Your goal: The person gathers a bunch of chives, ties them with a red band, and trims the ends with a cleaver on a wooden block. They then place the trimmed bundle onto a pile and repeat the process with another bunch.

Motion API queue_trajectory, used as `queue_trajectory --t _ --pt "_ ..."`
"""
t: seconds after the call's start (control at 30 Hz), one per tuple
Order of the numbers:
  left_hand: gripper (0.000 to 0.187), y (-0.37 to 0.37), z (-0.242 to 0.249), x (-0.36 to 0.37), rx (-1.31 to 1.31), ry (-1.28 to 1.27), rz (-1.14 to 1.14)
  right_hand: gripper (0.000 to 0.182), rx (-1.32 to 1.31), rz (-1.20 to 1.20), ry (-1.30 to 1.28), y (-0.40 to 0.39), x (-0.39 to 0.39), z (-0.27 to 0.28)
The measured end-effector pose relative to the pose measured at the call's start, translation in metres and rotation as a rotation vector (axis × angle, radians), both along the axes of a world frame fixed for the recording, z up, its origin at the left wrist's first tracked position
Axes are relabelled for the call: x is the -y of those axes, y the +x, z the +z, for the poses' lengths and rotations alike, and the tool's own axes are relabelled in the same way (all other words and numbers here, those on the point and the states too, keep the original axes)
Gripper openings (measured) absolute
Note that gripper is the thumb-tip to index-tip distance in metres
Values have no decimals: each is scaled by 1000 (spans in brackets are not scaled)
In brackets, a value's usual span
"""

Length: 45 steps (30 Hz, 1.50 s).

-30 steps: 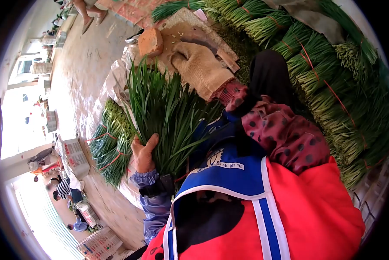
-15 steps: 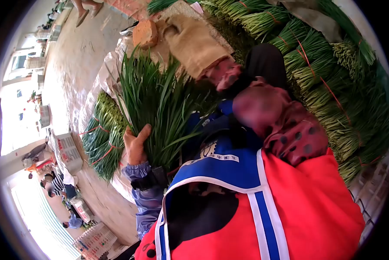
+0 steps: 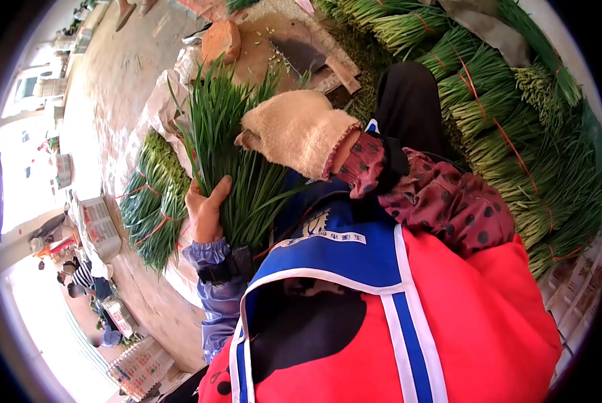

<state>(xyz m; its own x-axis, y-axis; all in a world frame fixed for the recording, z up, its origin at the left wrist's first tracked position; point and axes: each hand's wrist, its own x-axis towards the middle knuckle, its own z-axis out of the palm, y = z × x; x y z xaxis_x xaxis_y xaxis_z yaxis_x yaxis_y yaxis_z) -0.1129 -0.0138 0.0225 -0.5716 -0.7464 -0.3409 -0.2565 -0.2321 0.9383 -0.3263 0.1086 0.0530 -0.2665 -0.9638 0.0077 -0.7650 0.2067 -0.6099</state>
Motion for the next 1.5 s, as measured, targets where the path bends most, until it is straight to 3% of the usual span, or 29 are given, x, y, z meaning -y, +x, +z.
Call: queue_trajectory --t 0.13,0.33,0.5,0.67,0.73,0.8,0.87,0.97,1.07,1.13,1.17,1.27,1.33,1.4,1.47,1.5 --pt "33 0 -2 -1 14 -17 3 27 21 -53 -45 -9 -8 -13" --pt "32 -5 -8 -3 -13 -29 -1 27 -30 85 289 -12 -16 -10" --pt "35 -7 -9 -3 49 -97 -34 29 26 82 248 -8 -15 -12" --pt "37 -8 -11 -4 79 -133 -30 27 150 73 91 1 -6 -26" --pt "37 -7 -12 -2 71 -136 -36 18 183 -156 -243 2 -3 -35" --pt "39 -4 -12 -1 61 -123 -27 13 421 -371 -286 -5 -4 -35" --pt "40 -6 -13 -2 57 -119 -14 15 458 -318 -243 3 -7 -26" --pt "41 -11 -15 -1 74 -154 -19 21 130 274 -124 31 -5 -25" --pt "42 -11 -16 0 157 -225 -27 23 -1 390 130 58 11 -26" --pt "40 -8 -15 2 184 -227 -22 19 -84 576 76 69 14 -27" --pt "36 -8 -12 2 159 -189 14 17 22 546 -101 74 12 -31" --pt "29 3 -12 12 122 -99 78 18 203 367 -298 72 14 -26" --pt "31 10 -20 14 -1 75 148 18 198 409 -263 57 9 -7" --pt "29 24 -24 20 -29 73 89 19 196 448 -223 53 12 3" --pt "28 25 -21 17 -160 -66 57 29 -148 308 -525 57 19 -6" --pt "31 21 -20 18 -204 67 119 47 -120 211 -390 53 22 -14"
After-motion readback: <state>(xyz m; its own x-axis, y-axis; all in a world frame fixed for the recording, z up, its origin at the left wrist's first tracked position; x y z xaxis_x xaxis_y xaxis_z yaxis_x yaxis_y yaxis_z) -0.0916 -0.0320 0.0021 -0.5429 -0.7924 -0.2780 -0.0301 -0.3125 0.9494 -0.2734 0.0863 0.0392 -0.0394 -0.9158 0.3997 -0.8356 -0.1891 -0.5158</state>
